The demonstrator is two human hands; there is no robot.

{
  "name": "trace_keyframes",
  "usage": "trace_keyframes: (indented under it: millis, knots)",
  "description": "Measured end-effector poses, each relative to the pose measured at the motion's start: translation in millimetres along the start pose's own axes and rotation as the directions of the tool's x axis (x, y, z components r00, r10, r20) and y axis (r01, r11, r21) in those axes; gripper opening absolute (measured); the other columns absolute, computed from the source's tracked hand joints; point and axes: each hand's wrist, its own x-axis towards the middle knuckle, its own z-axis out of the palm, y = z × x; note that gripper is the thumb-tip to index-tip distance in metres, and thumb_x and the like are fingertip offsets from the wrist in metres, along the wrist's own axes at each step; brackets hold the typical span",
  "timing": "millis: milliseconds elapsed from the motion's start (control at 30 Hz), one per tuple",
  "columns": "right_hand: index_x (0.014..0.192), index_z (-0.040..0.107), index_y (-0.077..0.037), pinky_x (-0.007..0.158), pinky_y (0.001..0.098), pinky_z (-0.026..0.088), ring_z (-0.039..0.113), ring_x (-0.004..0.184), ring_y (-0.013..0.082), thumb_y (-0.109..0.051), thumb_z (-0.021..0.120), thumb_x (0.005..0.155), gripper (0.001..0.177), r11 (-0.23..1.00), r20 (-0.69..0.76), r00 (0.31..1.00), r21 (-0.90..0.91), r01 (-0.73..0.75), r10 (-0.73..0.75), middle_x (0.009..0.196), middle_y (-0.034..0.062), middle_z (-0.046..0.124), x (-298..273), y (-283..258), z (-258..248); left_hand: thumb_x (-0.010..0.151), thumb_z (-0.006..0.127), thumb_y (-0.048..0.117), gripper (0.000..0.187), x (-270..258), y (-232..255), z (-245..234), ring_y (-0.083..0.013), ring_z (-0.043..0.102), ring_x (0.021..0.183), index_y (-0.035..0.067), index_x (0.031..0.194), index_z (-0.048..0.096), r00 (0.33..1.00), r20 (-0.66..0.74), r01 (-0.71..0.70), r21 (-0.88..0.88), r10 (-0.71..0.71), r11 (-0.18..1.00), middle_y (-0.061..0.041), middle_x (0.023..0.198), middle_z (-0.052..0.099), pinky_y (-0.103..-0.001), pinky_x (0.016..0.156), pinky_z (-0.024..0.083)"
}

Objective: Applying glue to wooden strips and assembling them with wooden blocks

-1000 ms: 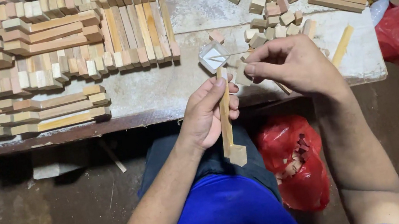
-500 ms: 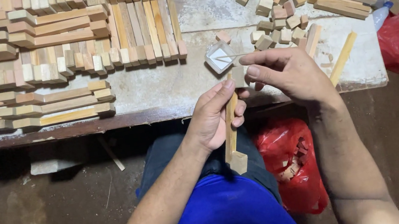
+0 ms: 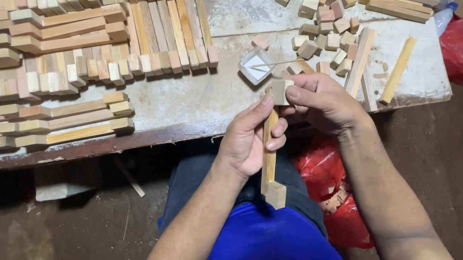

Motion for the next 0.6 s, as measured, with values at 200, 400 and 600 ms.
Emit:
trace_keyframes:
  millis: [200,400,600]
  knots:
    - [0.115,0.067,0.013,0.081,0.0434,0.063,0.073,0.078,0.0212,-0.022,0.074,0.088,0.044,0.998,-0.01,0.999,0.042,0.041,-0.041,0.083,0.0153,0.07,7.4,19.2,-10.0,0.1,0.068,0.017,0.023,-3.7,0.5,5.6,-0.0155,0.058,0.064,-0.003,0.105,0.059,1.0,-0.011,-0.016,0.003,0.016,1.0,-0.013,0.092,0.06,-0.02,0.042,0.044]
    - [0.106,0.069,0.013,0.063,0.0269,0.056,0.063,0.063,0.0117,-0.016,0.074,0.087,0.036,0.994,-0.047,0.996,0.074,0.076,-0.073,0.068,0.0064,0.059,-4.7,-3.9,22.6,0.102,0.066,0.019,0.021,-0.2,-6.6,-2.7,-0.0171,0.059,0.065,-0.001,0.102,0.061,1.0,-0.003,-0.024,0.002,0.024,1.0,-0.013,0.089,0.061,-0.02,0.043,0.043]
    - [0.098,0.07,0.008,0.058,0.0213,0.049,0.056,0.061,0.008,-0.02,0.078,0.086,0.031,0.998,-0.103,0.994,0.06,0.026,-0.02,0.066,0.0022,0.055,-2.2,2.7,13.7,0.106,0.06,0.029,0.029,0.4,-5.5,0.6,-0.0138,0.059,0.065,0.0,0.11,0.065,0.998,0.057,0.023,-0.016,-0.022,1.0,-0.016,0.101,0.072,-0.019,0.044,0.044]
